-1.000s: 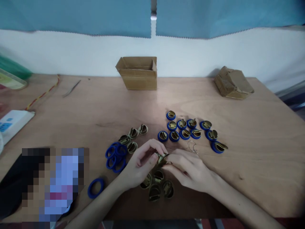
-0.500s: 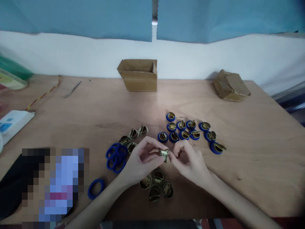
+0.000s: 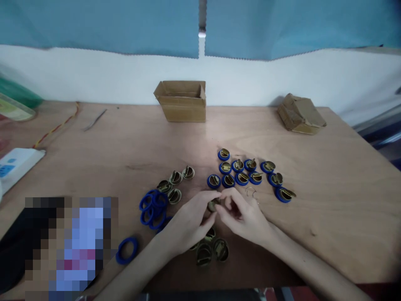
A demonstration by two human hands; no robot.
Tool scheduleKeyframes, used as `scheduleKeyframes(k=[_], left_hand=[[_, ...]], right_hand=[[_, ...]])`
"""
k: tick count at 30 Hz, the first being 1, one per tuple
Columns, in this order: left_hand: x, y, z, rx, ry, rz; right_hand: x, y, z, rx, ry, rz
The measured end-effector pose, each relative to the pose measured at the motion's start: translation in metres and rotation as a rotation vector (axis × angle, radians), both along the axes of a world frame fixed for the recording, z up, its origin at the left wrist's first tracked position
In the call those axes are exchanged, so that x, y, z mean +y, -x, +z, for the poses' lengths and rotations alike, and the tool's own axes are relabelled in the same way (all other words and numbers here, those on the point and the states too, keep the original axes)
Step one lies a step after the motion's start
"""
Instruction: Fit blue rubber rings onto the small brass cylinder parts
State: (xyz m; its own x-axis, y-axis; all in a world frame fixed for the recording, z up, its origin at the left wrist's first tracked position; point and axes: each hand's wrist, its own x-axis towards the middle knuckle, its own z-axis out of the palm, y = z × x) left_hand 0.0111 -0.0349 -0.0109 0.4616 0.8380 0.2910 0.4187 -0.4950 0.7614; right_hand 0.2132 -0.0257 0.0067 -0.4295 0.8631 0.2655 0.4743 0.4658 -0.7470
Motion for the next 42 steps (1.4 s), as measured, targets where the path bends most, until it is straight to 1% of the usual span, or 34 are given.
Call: scheduleKeyframes(k=[3, 5, 9, 12, 14, 15, 17, 19, 21, 22, 24, 26, 29, 31, 33, 36, 39, 42], left_hand=[[0.003, -0.001, 0.003, 0.04, -0.009, -0.007], [0.005, -0.001, 0.005, 0.074, 0.019, -0.011], [0.006, -0.001, 0.007, 0.192, 0.086, -0.033], [0.007, -0.003, 0.005, 0.263, 0.045, -0.063], [0.008, -0.002, 0.006, 0.267, -0.008, -0.045], [0.01, -0.001, 0.007, 0.242, -0.034, -0.014], [0.013, 0.005, 0.013, 0.139, -0.082, 0.094], [0.018, 0.014, 0.022, 0.017, -0.114, 0.245], [0.023, 0.027, 0.033, -0.046, -0.11, 0.39], [0.026, 0.033, 0.037, -0.089, -0.095, 0.456], [0.031, 0.047, 0.044, -0.239, -0.046, 0.542], [0.037, 0.058, 0.048, -0.408, 0.029, 0.634], [0.045, 0.07, 0.047, -0.655, 0.113, 0.76], [0.051, 0.076, 0.044, -0.814, 0.178, 0.777], [0.056, 0.08, 0.041, -0.938, 0.271, 0.763], [0.059, 0.083, 0.036, -1.024, 0.374, 0.723], [0.058, 0.082, 0.034, -1.054, 0.422, 0.699], [0.054, 0.077, 0.035, -1.034, 0.413, 0.706]], right_hand=[[0.006, -0.003, -0.001, 0.014, -0.029, -0.073], [0.01, -0.004, -0.001, 0.007, -0.022, -0.1], [0.011, -0.005, -0.003, -0.025, 0.032, -0.086], [0.01, -0.003, -0.005, -0.05, 0.034, -0.067], [0.009, -0.002, -0.006, -0.042, 0.022, -0.074], [0.009, -0.002, -0.006, -0.032, 0.015, -0.086], [0.01, -0.001, -0.006, -0.009, -0.013, -0.129], [0.011, 0.0, -0.006, 0.004, -0.049, -0.174], [0.011, 0.002, -0.003, 0.002, -0.063, -0.153], [0.011, 0.005, -0.001, -0.011, -0.067, -0.099], [0.01, 0.015, 0.005, -0.096, -0.114, 0.062], [0.01, 0.032, 0.012, -0.272, -0.234, 0.218], [0.013, 0.067, 0.018, -0.554, -0.413, 0.344], [0.019, 0.092, 0.017, -0.592, -0.429, 0.385], [0.025, 0.114, 0.011, -0.584, -0.409, 0.376], [0.031, 0.135, 0.004, -0.581, -0.373, 0.332], [0.03, 0.138, 0.004, -0.548, -0.347, 0.325], [0.02, 0.122, 0.016, -0.407, -0.312, 0.333]])
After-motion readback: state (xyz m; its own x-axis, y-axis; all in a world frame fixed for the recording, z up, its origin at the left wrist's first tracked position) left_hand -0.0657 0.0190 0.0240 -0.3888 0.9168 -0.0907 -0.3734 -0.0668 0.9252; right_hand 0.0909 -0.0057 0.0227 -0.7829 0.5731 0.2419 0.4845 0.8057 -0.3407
